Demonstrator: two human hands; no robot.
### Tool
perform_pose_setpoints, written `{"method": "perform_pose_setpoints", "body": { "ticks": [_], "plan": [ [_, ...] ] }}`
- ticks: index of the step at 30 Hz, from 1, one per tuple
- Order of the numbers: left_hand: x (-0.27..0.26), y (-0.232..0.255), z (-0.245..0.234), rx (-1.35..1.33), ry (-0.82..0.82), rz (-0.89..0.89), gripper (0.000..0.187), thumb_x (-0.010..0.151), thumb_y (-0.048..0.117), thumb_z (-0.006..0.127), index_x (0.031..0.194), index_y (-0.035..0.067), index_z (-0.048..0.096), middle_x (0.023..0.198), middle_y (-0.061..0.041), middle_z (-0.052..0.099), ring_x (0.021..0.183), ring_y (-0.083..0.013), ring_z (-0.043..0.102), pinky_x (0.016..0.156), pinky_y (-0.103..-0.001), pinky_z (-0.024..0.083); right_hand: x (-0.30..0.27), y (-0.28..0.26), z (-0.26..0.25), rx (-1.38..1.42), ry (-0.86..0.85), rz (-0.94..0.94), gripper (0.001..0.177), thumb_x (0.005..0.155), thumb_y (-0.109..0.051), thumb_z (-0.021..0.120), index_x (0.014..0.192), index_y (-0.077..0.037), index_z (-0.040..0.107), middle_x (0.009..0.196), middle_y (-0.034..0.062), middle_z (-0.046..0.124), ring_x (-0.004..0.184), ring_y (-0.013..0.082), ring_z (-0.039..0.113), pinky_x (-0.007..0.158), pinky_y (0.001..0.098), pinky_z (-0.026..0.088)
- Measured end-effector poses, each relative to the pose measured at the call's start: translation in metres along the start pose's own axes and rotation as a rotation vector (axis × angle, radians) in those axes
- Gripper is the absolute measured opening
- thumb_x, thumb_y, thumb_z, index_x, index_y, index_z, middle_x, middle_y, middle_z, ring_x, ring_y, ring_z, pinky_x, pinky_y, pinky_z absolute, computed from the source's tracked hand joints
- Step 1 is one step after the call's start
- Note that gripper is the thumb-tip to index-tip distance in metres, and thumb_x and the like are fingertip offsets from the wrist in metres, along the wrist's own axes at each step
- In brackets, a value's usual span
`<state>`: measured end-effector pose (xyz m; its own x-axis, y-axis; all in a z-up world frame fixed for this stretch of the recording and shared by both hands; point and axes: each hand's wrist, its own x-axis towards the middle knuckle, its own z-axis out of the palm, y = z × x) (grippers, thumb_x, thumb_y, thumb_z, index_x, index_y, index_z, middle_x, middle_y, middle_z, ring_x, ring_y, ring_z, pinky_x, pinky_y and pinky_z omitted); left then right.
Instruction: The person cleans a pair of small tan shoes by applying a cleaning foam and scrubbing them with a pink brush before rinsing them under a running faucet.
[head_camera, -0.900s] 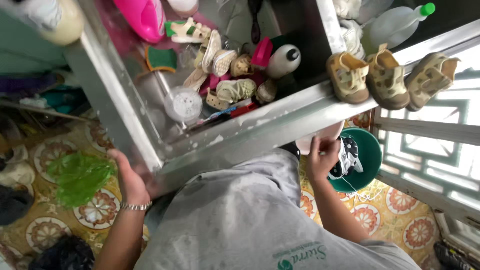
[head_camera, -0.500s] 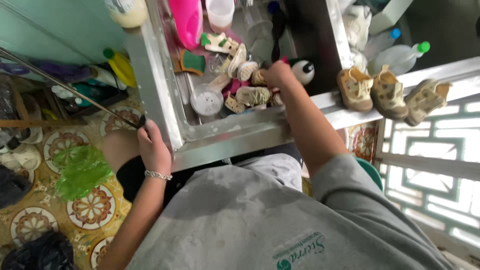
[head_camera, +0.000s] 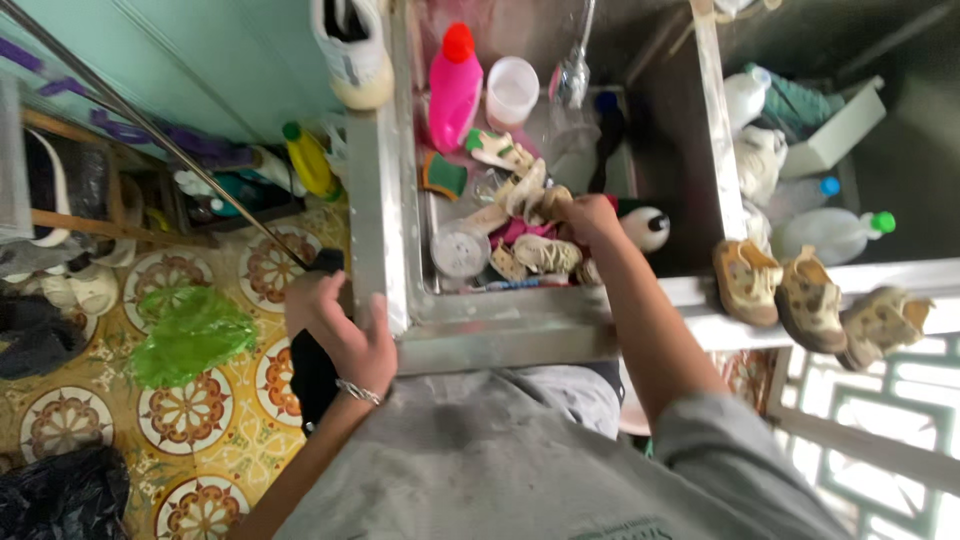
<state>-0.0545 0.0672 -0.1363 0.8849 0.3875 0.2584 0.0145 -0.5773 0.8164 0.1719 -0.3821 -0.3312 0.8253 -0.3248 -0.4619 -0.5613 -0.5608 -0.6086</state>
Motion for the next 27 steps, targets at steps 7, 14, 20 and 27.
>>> {"method": "perform_pose_setpoints", "body": {
  "ticks": [7, 14, 20, 27],
  "plan": [
    [0.011, 0.074, 0.046, -0.191, -0.262, 0.261, 0.027, 0.118, 0.028, 0.084, 0.136, 0.008, 0.085, 0.121, -0.009, 0.077, 0.116, -0.0378, 0.078, 0.108, -0.051, 0.057, -0.217, -0.098, -0.024, 0.007, 0.404, -0.801, 0.019, 0.094, 0.003, 0.091, 0.107, -0.006, 0.080, 0.122, 0.0122, 0.067, 0.090, 0.0341, 0.084, 0.054, 0.0299, 0.071],
    [0.033, 0.118, 0.097, -0.650, -0.648, -0.573, 0.086, 0.103, 0.044, 0.099, 0.171, 0.005, 0.065, 0.141, -0.019, 0.085, 0.129, -0.0325, 0.083, 0.112, -0.049, 0.063, -0.342, -0.134, -0.027, -0.076, 0.274, -1.095, 0.012, 0.110, -0.014, 0.089, 0.122, -0.013, 0.085, 0.125, 0.0082, 0.076, 0.107, 0.0363, 0.085, 0.084, 0.0480, 0.070],
    [0.033, 0.116, 0.068, -0.932, -0.790, -0.670, 0.093, 0.095, 0.007, 0.092, 0.179, 0.006, 0.053, 0.149, -0.028, 0.081, 0.127, -0.0397, 0.085, 0.109, -0.051, 0.070, -0.373, -0.132, -0.069, 0.503, 0.212, -0.876, 0.024, 0.107, 0.008, 0.089, 0.129, 0.000, 0.086, 0.127, 0.0188, 0.083, 0.114, 0.0418, 0.087, 0.102, 0.0504, 0.071],
    [0.040, 0.109, 0.045, -0.786, -0.960, -0.431, 0.092, 0.089, 0.011, 0.078, 0.179, 0.010, 0.065, 0.140, -0.020, 0.082, 0.126, -0.0313, 0.078, 0.104, -0.046, 0.066, -0.330, -0.129, -0.059, 0.954, -0.108, -0.330, 0.039, 0.130, -0.018, 0.065, 0.161, 0.005, 0.072, 0.146, 0.0177, 0.082, 0.112, 0.0235, 0.085, 0.093, 0.0365, 0.071]
  ]
}}
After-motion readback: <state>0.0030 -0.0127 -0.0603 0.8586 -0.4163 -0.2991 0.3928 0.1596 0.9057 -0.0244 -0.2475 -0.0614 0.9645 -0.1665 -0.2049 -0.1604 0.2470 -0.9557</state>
